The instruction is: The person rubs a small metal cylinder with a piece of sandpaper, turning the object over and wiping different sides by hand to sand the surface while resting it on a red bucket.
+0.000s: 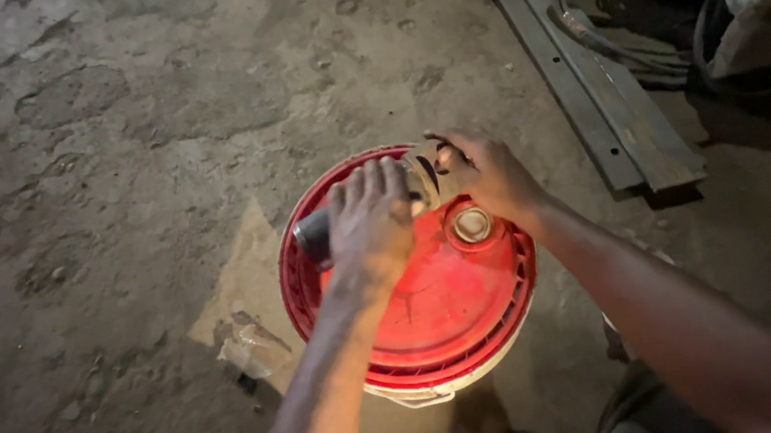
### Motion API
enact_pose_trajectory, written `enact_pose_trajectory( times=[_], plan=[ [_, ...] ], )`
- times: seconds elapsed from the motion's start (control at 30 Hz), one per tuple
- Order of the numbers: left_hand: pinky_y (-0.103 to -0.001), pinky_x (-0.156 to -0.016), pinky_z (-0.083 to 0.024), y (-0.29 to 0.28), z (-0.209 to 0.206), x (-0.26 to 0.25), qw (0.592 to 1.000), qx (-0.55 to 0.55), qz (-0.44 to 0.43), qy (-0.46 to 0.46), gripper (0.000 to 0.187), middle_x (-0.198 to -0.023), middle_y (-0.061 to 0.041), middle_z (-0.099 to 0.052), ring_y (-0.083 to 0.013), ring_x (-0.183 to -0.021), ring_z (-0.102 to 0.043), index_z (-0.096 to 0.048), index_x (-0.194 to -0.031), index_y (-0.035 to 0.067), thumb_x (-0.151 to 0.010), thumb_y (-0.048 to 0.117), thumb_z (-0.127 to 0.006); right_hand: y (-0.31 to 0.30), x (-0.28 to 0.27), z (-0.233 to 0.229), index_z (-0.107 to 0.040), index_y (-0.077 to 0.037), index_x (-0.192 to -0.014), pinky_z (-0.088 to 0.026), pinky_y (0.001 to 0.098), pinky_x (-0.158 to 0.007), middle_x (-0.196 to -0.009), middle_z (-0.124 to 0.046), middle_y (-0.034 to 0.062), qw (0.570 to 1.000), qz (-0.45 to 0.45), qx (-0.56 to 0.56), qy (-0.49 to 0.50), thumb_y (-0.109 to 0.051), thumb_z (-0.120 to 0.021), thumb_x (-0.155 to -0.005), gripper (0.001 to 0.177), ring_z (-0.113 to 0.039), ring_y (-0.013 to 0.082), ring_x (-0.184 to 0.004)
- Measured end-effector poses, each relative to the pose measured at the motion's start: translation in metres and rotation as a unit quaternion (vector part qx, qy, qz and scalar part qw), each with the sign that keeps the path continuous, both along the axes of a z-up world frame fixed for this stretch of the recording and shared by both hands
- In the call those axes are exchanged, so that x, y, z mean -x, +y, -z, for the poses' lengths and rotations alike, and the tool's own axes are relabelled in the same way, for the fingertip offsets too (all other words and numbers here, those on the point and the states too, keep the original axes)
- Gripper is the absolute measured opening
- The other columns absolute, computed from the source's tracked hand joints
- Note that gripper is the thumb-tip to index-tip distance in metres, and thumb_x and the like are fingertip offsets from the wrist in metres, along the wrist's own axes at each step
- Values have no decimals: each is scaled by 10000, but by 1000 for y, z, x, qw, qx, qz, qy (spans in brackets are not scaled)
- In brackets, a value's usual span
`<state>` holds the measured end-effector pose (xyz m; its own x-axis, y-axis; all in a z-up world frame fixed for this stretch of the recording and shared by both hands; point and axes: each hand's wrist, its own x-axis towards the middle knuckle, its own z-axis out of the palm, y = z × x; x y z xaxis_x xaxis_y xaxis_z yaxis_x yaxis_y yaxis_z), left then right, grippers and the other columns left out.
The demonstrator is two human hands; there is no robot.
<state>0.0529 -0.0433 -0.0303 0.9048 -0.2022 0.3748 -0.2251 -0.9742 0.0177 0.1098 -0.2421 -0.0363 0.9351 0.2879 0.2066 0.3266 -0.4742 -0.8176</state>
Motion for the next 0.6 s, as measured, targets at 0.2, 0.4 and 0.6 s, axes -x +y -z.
enact_pose_trajectory(
  times=[0.2,0.4,0.6],
  plan=[
    [-500,-1123,-389,3,-21,-10,974,119,19,190,584,-1459,-148,-543,-324,-1358,-509,-466,-1438,27,-912,265,-556,7,-19,17,-678,0,-1211,-484,471,-965,-1160,-698,217,977,0,64,-202,-140,-624,-973,281,-615,423,-1122],
    [-461,-1084,-447,-2,-19,15,996,-49,68,-16,631,-1408,-220,-579,-350,-1321,-560,-474,-1449,-43,-908,249,-617,13,-23,22,-698,-31,-1181,-480,475,-978,-1153,-706,180,974,30,84,-207,-119,-634,-976,231,-604,419,-1131],
    [-494,-1075,-457,3,-27,-18,983,75,98,138,571,-1364,-224,-615,-361,-1308,-579,-518,-1354,-41,-971,375,-594,13,-21,22,-689,-26,-1200,-468,478,-982,-1147,-700,168,970,29,87,-224,-110,-631,-979,244,-586,412,-1145]
  ],
)
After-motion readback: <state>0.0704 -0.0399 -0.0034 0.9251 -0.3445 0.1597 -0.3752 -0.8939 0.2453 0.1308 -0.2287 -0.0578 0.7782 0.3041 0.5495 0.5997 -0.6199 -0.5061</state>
